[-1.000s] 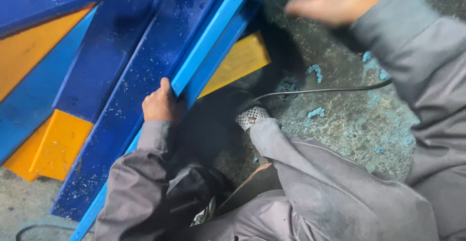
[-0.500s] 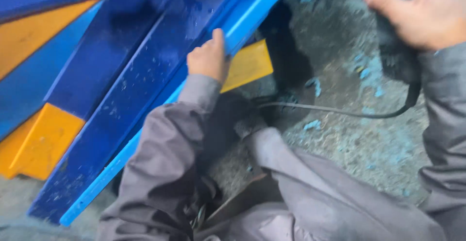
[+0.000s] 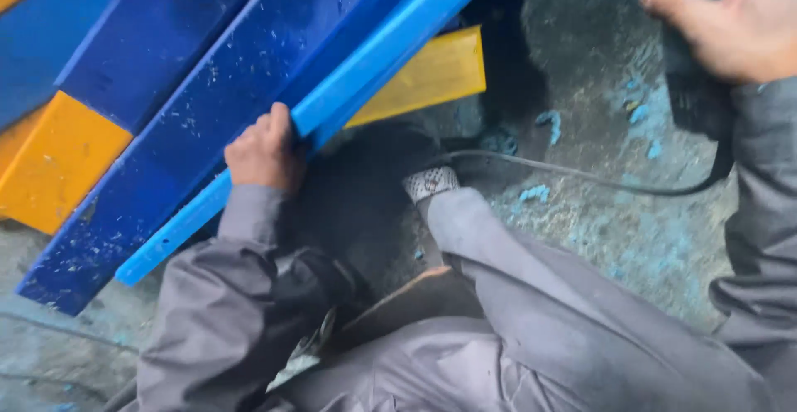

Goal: The person grinds the edges of blue and yellow painted metal beams using a handheld angle grinder on a workshop floor.

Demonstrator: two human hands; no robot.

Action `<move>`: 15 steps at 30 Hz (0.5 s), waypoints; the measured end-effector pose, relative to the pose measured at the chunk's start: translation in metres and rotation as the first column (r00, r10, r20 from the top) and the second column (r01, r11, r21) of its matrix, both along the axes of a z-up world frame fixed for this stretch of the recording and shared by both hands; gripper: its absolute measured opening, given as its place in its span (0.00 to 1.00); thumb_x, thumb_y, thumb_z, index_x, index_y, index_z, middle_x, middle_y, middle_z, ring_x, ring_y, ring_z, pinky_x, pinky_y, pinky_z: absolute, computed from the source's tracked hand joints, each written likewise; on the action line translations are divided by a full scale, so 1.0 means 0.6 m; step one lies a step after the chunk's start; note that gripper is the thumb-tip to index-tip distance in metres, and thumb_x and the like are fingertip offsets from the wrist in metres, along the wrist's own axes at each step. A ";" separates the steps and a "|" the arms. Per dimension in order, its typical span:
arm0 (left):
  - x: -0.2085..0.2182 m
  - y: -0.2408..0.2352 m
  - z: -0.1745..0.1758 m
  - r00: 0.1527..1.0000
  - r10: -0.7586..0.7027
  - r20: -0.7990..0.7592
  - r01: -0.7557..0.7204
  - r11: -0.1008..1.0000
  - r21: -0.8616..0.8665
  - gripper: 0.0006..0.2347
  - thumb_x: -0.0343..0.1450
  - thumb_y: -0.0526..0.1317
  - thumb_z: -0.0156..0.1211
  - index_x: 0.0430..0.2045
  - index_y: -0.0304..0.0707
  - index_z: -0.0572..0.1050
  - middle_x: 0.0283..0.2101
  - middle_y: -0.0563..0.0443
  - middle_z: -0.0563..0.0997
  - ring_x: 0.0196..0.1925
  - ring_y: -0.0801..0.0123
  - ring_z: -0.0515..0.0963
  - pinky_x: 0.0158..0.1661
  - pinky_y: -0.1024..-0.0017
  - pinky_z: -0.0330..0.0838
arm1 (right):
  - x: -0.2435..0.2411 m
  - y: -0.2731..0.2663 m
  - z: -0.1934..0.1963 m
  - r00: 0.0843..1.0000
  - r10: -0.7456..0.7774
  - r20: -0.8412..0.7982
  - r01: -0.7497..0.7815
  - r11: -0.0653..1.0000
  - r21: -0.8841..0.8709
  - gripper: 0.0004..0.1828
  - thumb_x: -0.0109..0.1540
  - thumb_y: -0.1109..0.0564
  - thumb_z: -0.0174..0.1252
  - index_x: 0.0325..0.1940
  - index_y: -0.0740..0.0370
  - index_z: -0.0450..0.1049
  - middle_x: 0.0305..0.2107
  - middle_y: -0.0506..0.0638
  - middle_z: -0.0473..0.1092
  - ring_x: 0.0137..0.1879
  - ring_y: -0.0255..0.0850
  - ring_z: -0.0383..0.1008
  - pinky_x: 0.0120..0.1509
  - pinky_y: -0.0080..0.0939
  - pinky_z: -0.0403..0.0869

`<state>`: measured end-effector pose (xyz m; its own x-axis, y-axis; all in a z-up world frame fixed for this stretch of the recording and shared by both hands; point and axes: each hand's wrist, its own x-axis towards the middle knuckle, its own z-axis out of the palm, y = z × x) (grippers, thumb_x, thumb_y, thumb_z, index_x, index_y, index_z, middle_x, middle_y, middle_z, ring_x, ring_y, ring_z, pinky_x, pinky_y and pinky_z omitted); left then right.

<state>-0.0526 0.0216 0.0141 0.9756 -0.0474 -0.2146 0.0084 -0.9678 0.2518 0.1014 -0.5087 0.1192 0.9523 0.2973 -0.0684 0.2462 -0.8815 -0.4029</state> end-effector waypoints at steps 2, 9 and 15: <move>0.023 -0.015 -0.023 0.992 0.028 0.122 -0.034 0.998 0.052 0.15 0.64 0.44 0.70 0.35 0.41 0.69 0.29 0.46 0.79 0.31 0.48 0.82 0.28 0.50 0.73 | 0.044 0.002 -0.005 0.999 0.028 0.028 -0.029 0.999 0.015 0.26 0.67 0.47 0.67 0.56 0.72 0.71 0.47 0.61 0.75 0.52 0.50 0.78 0.60 0.45 0.77; 0.047 -0.041 -0.018 0.978 0.001 0.207 -0.001 1.000 -0.003 0.12 0.66 0.41 0.70 0.36 0.44 0.71 0.31 0.51 0.79 0.32 0.54 0.83 0.30 0.56 0.75 | 0.098 0.006 -0.037 0.993 0.081 0.080 -0.071 0.990 -0.121 0.23 0.66 0.47 0.68 0.49 0.72 0.76 0.38 0.61 0.75 0.42 0.49 0.77 0.47 0.47 0.76; 0.054 -0.043 -0.005 0.987 -0.005 0.160 0.012 0.999 -0.045 0.17 0.61 0.42 0.74 0.36 0.42 0.71 0.31 0.49 0.80 0.32 0.53 0.83 0.30 0.56 0.75 | 0.191 -0.187 -0.188 0.986 0.118 -0.117 -0.138 0.975 -0.176 0.13 0.75 0.53 0.51 0.55 0.66 0.73 0.42 0.56 0.73 0.42 0.44 0.73 0.46 0.38 0.70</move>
<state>-0.0203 -0.0039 0.0111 0.9967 -0.0618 -0.0530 -0.0436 -0.9551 0.2929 0.2160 -0.6210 0.0066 0.8917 0.3896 -0.2305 0.3268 -0.9064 -0.2678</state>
